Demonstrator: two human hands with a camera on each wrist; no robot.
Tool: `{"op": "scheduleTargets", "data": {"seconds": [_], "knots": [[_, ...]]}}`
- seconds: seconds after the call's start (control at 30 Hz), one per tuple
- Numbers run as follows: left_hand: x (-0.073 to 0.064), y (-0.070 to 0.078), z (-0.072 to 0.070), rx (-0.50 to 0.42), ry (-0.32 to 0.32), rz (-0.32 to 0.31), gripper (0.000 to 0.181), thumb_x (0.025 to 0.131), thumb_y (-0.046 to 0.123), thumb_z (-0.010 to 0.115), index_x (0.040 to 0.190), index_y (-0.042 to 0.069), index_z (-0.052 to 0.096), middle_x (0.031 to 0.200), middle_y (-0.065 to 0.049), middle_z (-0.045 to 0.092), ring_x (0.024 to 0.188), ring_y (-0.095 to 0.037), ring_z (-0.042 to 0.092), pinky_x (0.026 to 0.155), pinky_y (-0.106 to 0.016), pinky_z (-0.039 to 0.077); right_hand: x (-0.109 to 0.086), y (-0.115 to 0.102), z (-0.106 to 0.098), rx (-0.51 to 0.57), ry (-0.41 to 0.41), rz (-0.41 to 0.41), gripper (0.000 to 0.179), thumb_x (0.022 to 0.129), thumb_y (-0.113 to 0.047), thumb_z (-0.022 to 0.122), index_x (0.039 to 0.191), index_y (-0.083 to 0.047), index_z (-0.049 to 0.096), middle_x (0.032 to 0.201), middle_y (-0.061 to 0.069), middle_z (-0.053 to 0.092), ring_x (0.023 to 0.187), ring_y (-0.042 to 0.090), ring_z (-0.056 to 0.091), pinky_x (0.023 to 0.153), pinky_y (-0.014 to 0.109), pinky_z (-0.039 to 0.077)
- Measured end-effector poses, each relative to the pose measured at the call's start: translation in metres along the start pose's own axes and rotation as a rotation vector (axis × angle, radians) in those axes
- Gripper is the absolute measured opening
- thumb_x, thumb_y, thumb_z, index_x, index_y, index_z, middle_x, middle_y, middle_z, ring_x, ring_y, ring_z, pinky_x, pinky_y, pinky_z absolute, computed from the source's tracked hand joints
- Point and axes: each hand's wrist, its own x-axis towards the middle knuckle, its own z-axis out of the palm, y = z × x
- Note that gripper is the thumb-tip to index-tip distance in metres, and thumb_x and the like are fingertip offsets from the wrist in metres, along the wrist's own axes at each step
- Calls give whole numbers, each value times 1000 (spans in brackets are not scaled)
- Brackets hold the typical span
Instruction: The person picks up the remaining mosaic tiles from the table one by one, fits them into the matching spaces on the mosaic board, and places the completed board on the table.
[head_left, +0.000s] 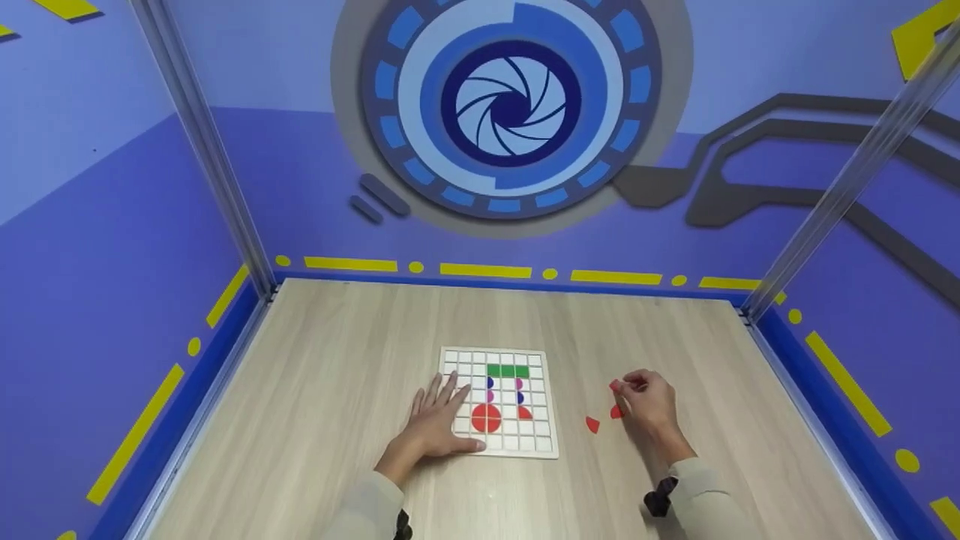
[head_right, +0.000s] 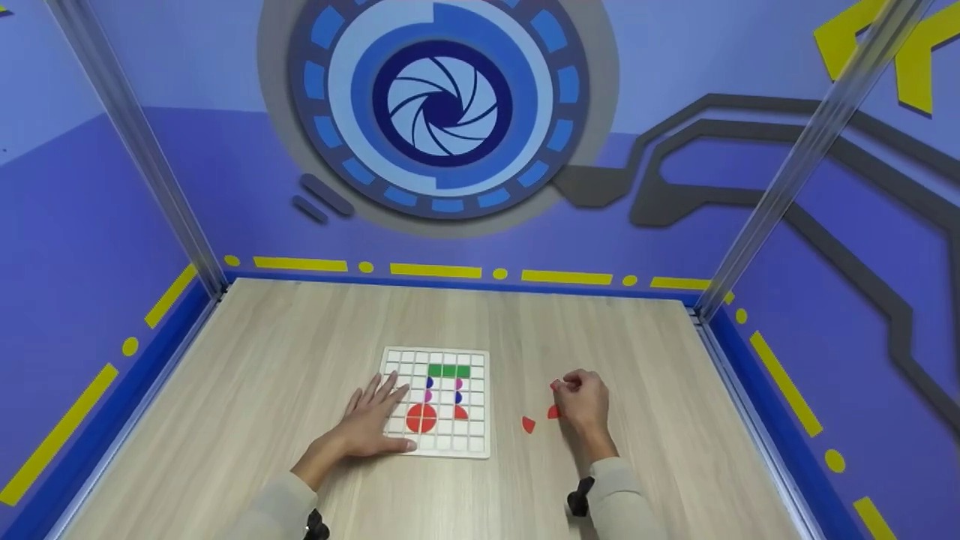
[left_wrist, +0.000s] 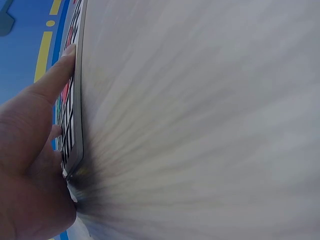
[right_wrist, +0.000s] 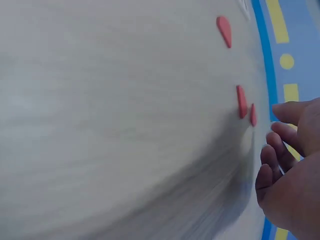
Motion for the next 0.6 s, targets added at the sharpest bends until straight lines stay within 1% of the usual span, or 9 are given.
{"op": "scheduleTargets", "data": {"seconds": [0.13,0.23,0.3,0.47,0.6], "knots": [[1,1,0,0,-7,-1,112,83,63,82,167,10,32,177,-18,9,162,-45,1,127,-67,2,-2,9,2,-39,-16,0,28,100,-15,74,121,2,71,110,15,68,100,28,63,81,32,52],[2,1,0,3,-10,-1,112,83,63,82,167,10,31,177,-18,8,162,-45,0,127,-67,1,-3,11,3,-33,-32,2,30,101,-14,73,126,2,70,114,16,65,104,29,60,85,36,51],[2,1,0,-5,-6,4,112,83,63,83,167,9,32,177,-19,8,162,-45,0,127,-67,1,-3,12,5,-27,-19,-2,29,100,-13,73,125,1,71,113,15,64,103,28,60,84,35,50],[3,-2,3,-30,1,16,113,82,60,84,167,7,32,177,-20,8,161,-47,-2,126,-68,-3,-2,13,8,-22,11,-30,21,100,-9,74,119,0,75,106,13,66,95,25,62,76,28,51],[3,-4,3,-36,-1,16,114,82,62,83,167,7,31,177,-20,7,161,-47,-4,126,-68,-5,-2,10,8,7,-13,-7,20,100,-7,72,119,-1,75,107,13,64,95,24,60,75,26,49]]}}
